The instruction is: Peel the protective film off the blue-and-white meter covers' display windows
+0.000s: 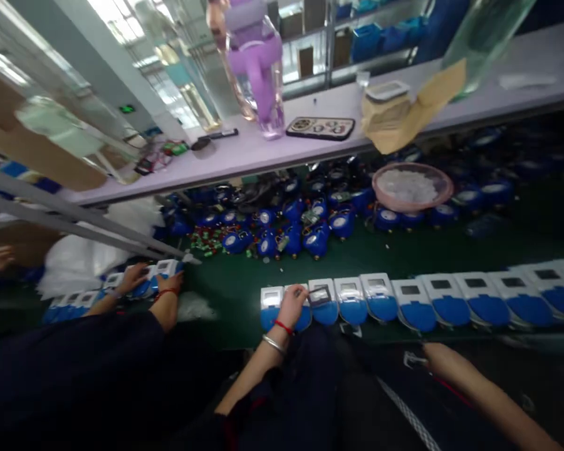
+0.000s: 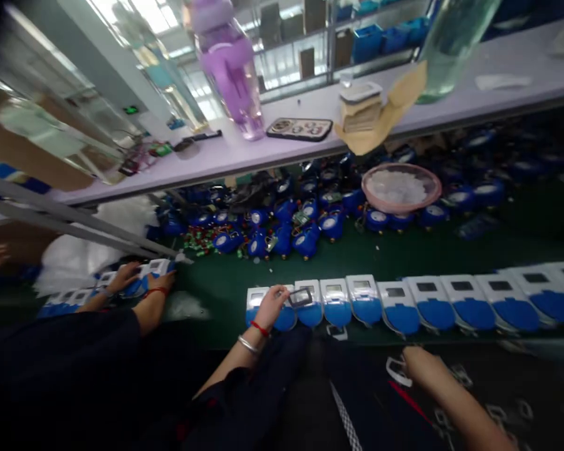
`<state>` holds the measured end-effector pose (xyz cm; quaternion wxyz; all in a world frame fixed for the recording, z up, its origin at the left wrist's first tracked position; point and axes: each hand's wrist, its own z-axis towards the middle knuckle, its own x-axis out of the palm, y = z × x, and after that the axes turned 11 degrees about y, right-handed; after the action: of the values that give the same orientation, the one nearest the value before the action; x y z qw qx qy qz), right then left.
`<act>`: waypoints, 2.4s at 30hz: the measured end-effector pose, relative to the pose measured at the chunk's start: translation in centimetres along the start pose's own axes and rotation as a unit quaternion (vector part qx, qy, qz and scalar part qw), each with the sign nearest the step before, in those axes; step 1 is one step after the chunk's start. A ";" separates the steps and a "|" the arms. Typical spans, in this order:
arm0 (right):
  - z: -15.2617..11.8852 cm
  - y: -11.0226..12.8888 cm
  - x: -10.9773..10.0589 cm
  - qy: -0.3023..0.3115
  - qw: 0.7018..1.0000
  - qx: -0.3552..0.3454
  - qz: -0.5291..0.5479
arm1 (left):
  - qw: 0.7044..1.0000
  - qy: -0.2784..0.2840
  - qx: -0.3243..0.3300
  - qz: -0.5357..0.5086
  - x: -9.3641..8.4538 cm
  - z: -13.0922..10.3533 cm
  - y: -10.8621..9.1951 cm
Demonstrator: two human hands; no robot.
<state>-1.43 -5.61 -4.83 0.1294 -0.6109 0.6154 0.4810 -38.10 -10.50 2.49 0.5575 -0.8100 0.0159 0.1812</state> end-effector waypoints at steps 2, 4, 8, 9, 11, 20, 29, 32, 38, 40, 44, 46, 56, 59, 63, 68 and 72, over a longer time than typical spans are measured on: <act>-0.1 1.2 0.5 0.037 0.998 -0.018 0.038 | 0.998 0.050 -0.021 -0.012 0.6 0.7 1.0; 1.3 4.8 0.6 0.026 0.981 -0.082 0.173 | 0.995 0.092 -0.031 -0.031 1.6 1.2 1.6; 5.4 12.6 0.1 0.027 0.915 -0.121 0.385 | 0.990 0.130 -0.025 -0.045 3.3 2.0 2.1; 6.3 13.7 0.0 0.034 0.908 -0.116 0.400 | 0.991 0.129 -0.020 -0.035 3.4 2.2 2.3; 7.5 14.6 -0.2 0.063 0.904 -0.106 0.409 | 0.993 0.114 0.004 0.008 3.3 2.5 2.7; 12.7 14.5 1.8 0.100 0.862 -0.005 0.498 | 0.872 0.002 0.164 0.461 0.1 3.4 6.6; 15.1 15.6 3.5 0.091 0.874 0.007 0.476 | 0.830 0.039 0.162 0.532 -0.4 4.6 7.7; 15.1 15.6 3.5 0.090 0.875 0.001 0.477 | 0.831 0.042 0.160 0.531 -0.4 4.7 7.6; 14.9 16.0 3.2 0.089 0.876 0.012 0.473 | 0.831 0.046 0.157 0.531 -0.5 4.7 7.6; 14.9 16.2 3.0 0.090 0.878 0.015 0.469 | 0.832 0.045 0.159 0.530 -0.5 4.8 7.6; 15.1 16.1 3.2 0.090 0.879 0.013 0.468 | 0.829 0.044 0.171 0.530 -0.5 4.9 7.8; 15.3 15.9 3.4 0.086 0.882 0.013 0.462 | 0.825 0.043 0.174 0.537 -0.5 4.9 7.9; 15.7 15.8 3.8 0.083 0.882 0.030 0.463 | 0.822 0.055 0.160 0.544 -0.4 4.9 7.6; 15.8 15.8 3.8 0.080 0.884 0.031 0.459 | 0.822 0.058 0.163 0.543 -0.4 4.9 7.6; 16.1 15.6 4.2 0.073 0.889 0.029 0.451 | 0.820 0.063 0.166 0.544 -0.4 4.9 7.5; 16.3 15.5 4.4 0.061 0.895 0.028 0.441 | 0.820 0.062 0.163 0.546 -0.3 4.9 7.4; 16.1 15.6 4.5 0.050 0.903 0.021 0.426 | 0.818 0.059 0.170 0.546 -0.3 4.9 7.6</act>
<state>-22.98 0.39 -9.60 -0.1060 -0.3113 0.8325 0.4460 -41.46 -8.99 -5.75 0.4938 -0.5701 0.5191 0.4020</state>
